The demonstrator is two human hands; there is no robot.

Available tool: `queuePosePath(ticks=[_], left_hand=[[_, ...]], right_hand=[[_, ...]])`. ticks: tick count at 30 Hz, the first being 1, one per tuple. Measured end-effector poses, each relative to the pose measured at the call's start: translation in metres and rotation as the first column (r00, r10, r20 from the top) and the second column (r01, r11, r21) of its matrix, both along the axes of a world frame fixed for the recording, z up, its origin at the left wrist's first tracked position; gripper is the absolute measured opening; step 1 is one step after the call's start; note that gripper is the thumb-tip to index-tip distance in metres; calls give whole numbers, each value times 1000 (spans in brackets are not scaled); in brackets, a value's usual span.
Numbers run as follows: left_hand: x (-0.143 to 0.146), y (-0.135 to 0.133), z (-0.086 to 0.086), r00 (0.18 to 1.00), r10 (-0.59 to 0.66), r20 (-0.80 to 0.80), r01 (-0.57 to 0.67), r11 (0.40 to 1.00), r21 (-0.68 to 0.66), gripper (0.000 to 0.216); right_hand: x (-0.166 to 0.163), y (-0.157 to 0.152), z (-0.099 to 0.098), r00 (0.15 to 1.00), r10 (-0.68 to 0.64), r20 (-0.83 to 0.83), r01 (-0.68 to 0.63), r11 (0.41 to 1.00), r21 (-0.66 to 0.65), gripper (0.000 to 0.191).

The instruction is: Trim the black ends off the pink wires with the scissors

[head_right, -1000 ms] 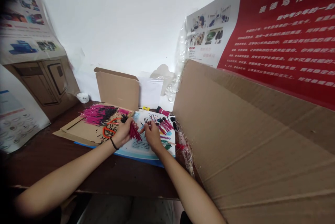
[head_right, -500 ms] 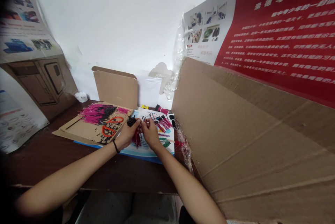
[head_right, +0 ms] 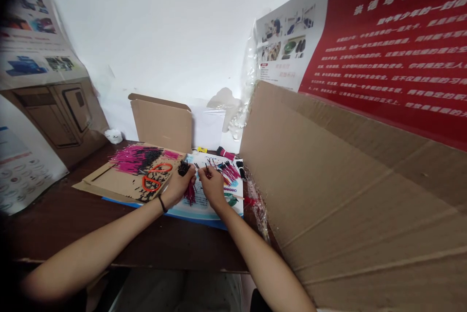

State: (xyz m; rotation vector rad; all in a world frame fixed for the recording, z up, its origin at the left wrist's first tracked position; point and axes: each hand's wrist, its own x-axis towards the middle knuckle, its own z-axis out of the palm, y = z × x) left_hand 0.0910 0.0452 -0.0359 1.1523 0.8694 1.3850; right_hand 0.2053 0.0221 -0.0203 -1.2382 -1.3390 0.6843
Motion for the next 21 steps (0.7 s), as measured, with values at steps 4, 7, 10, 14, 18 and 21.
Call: queuePosePath(ticks=[4,7,10,14,18,21], left_hand=[[0,-1,0,999,28,-46,-27,999,28,31],[0,1,0,994,103,-42,-104,994,-19,33],[-1,5,-1,990,143,2,-142,985,-98,35],[-3,8,-3,996,77,42,-74,994,-77,35],[-2,5,-4,1000,12,12,-12,1000,-13,36],[-1,2,-4,999,-48,-8,48,999,15,35]], right_hand=[[-4,-3,0,998,22,61,-23,1000,12,29],[-2,-1,-5,998,-62,-3,62,998,-9,29],[2,3,-8,987,-134,-84,132,991,-23,25],[2,1,-5,999,-38,-24,38,999,-28,24],[-4,-2,-3,994,106,-6,-106,991,-76,27],[-3,-1,-2,977,199,-72,-207,969,-136,31]])
